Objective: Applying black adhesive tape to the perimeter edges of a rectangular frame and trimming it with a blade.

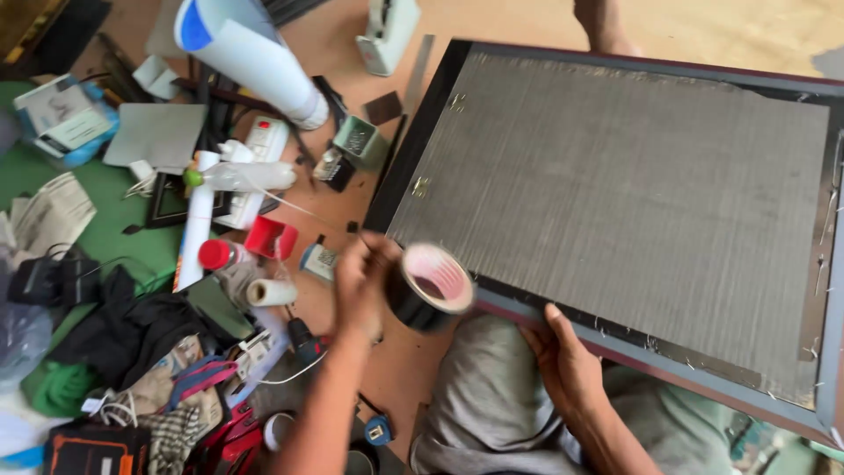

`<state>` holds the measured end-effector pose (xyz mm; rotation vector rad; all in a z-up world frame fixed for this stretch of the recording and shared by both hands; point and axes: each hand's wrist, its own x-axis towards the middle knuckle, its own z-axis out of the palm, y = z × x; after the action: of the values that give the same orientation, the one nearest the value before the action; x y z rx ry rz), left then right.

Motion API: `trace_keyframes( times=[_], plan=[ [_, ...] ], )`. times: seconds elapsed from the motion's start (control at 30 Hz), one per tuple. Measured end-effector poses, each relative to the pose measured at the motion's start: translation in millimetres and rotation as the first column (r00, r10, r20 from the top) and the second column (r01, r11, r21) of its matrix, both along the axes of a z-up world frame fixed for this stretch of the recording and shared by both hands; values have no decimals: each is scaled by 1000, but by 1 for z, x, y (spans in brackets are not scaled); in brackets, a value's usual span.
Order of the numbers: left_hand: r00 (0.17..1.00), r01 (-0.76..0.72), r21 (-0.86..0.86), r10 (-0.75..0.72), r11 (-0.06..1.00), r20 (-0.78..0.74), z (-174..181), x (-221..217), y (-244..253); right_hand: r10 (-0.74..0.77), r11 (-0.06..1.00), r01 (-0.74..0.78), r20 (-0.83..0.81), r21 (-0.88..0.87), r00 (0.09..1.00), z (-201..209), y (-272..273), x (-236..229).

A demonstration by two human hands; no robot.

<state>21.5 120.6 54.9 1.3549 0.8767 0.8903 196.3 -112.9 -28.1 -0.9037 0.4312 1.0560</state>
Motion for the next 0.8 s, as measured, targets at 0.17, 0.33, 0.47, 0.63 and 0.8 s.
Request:
trace_keyframes(
  times=[0.17, 0.33, 0.47, 0.63, 0.8],
  plan=[
    [994, -30, 143, 45, 989, -103, -3, -7, -71, 336, 931, -346, 96, 120, 937, -27, -28, 11],
    [994, -8, 247, 35, 969, -104, 16, 6, -102, 525, 845, -369, 730, -386, 439, 24, -79, -2],
    [994, 58, 284, -27, 957, -109, 29, 23, -115, 316, 906, -78, 788, -415, -529, 132, -9, -2],
    [993, 58, 202, -36, 978, -113, 43, 26, -102, 384, 839, -162, 775, -520, -502, 94, -5, -2],
    [998, 51, 47, -49, 998, -49, 31, -9, -29, 737, 360, -116, 358, -926, -573, 101, -32, 83]
  ],
)
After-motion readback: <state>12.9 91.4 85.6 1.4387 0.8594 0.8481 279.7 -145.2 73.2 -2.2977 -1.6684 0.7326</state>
